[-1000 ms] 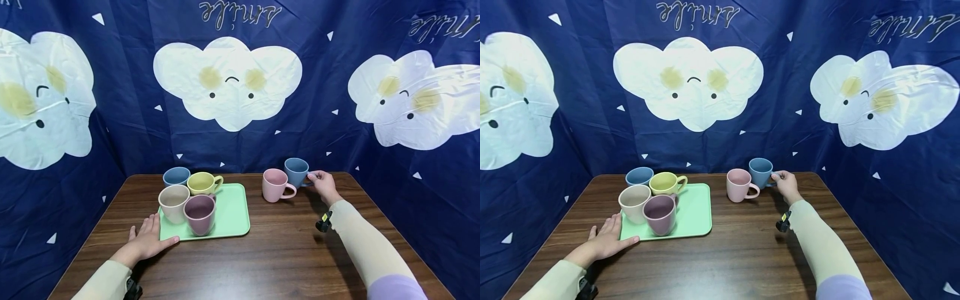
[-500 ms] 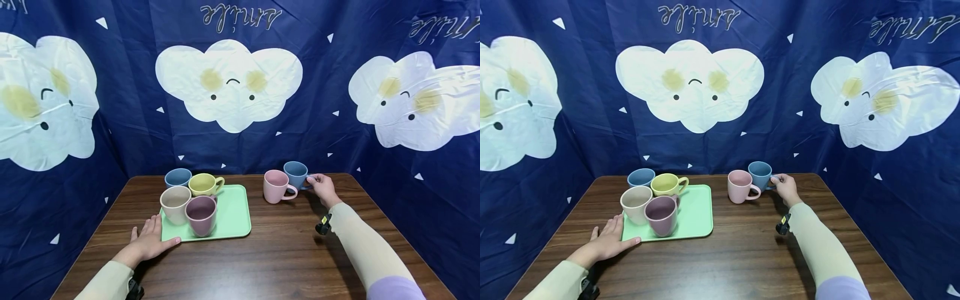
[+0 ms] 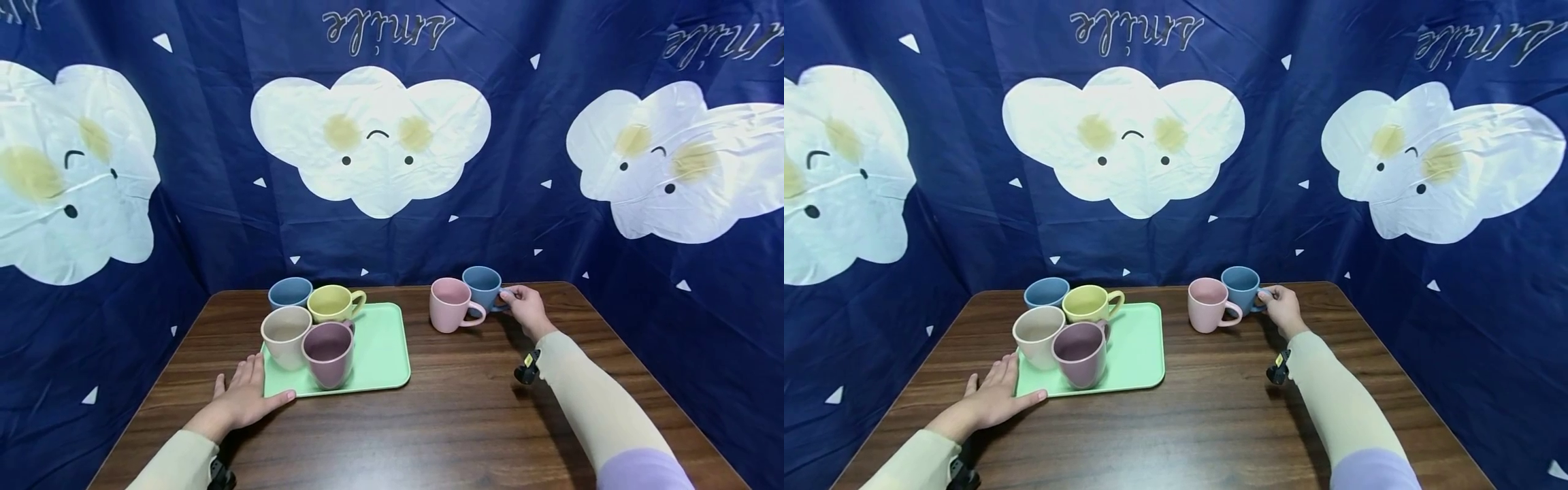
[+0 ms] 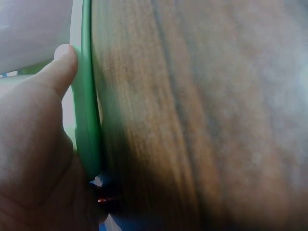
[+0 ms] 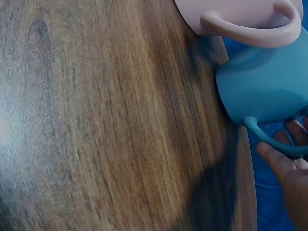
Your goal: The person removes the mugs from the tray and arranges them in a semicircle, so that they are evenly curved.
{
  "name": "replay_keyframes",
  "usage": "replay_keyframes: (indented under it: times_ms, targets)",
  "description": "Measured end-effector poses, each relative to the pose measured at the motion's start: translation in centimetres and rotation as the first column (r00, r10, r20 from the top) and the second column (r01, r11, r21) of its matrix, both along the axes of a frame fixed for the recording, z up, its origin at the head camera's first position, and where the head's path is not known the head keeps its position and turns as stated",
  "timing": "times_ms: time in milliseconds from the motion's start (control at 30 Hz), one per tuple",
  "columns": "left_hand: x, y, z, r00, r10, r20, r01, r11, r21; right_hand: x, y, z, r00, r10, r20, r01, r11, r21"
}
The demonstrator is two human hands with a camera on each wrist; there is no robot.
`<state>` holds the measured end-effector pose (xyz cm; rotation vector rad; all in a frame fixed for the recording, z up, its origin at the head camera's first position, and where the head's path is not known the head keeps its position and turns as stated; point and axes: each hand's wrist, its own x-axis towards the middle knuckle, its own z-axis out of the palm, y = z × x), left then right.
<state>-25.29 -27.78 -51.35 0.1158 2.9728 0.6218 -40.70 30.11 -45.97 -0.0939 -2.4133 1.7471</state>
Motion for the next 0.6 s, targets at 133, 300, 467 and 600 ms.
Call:
replay_keyframes:
  times_ms: [133,300,467,600]
  targets:
    - [0.1,0.0,0.0,1.0,0.001,-0.01,-0.002,1.0,-0.006,-0.2,0.0,-0.2,1.0,0.015,-0.004,-0.015,1.0,-0.018]
    - [0.6,0.4,0.9,1.0,0.01,0.018,-0.009,1.0,-0.026,-0.4,0.2,-0.5,1.0,0.028,0.007,-0.028,0.999,-0.026]
    - [1.0,0.9,1.8,0.999,0.014,0.034,-0.013,0.999,-0.031,-0.5,0.5,-0.7,1.0,0.02,0.012,-0.02,1.0,-0.007]
    - [0.9,0.8,1.5,1.0,0.01,0.017,-0.009,1.0,-0.018,-0.6,0.6,-0.7,1.0,0.024,0.007,-0.025,1.0,0.011]
